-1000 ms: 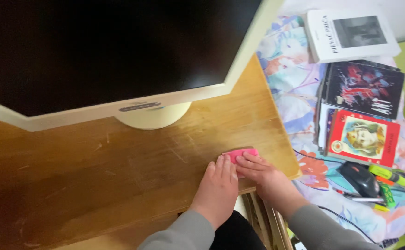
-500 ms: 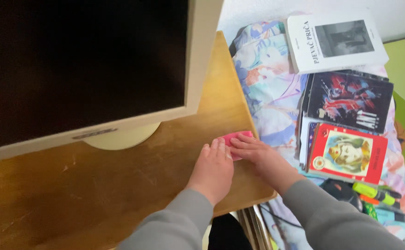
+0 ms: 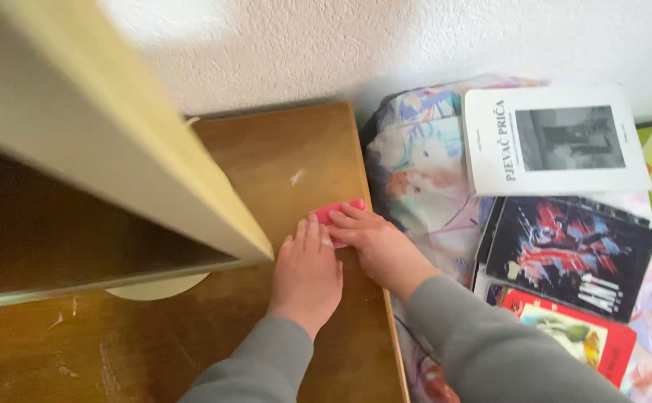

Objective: The person prepares a cleaning solution by squeezing a sponge in a blue bucket of water and adding liquid soap. They then use the wet sponge to wipe the surface of a wooden desk, moving a computer monitor aside to clean underneath it.

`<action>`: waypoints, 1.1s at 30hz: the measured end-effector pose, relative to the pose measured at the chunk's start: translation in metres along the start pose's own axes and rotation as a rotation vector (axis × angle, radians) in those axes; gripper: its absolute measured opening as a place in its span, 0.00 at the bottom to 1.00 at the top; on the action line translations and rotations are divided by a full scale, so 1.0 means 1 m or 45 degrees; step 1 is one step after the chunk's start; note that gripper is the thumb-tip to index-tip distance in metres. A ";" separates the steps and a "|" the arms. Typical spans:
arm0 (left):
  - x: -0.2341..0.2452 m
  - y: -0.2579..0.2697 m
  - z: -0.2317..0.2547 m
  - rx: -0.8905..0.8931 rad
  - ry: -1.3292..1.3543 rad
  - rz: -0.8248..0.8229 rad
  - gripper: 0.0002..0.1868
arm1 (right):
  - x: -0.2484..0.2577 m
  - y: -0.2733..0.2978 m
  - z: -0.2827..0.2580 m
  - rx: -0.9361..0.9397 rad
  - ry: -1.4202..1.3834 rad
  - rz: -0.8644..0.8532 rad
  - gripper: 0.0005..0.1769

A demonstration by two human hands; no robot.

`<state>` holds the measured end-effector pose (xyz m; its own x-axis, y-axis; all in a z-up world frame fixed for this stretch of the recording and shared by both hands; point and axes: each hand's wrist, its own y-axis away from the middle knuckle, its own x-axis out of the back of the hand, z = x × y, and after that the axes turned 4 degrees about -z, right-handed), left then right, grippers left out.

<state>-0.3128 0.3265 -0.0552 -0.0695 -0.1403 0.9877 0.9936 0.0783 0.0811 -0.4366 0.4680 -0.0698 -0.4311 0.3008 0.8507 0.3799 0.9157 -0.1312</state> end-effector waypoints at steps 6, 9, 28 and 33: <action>0.007 0.017 0.003 0.014 -0.004 0.105 0.37 | 0.006 0.008 -0.027 0.110 0.002 -0.037 0.42; 0.009 0.043 0.012 -0.098 -0.075 0.100 0.39 | 0.012 0.030 -0.042 0.125 -0.085 -0.061 0.31; -0.010 -0.109 0.021 0.608 0.131 0.232 0.41 | 0.030 -0.106 0.095 0.331 -0.115 -0.068 0.27; -0.008 -0.138 0.006 0.809 0.050 0.335 0.38 | 0.026 -0.142 0.096 0.354 -0.133 -0.004 0.27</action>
<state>-0.4502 0.3223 -0.0731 0.1822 -0.0719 0.9806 0.7314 0.6765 -0.0863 -0.5804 0.3712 -0.0781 -0.5192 0.3105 0.7963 0.1462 0.9502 -0.2752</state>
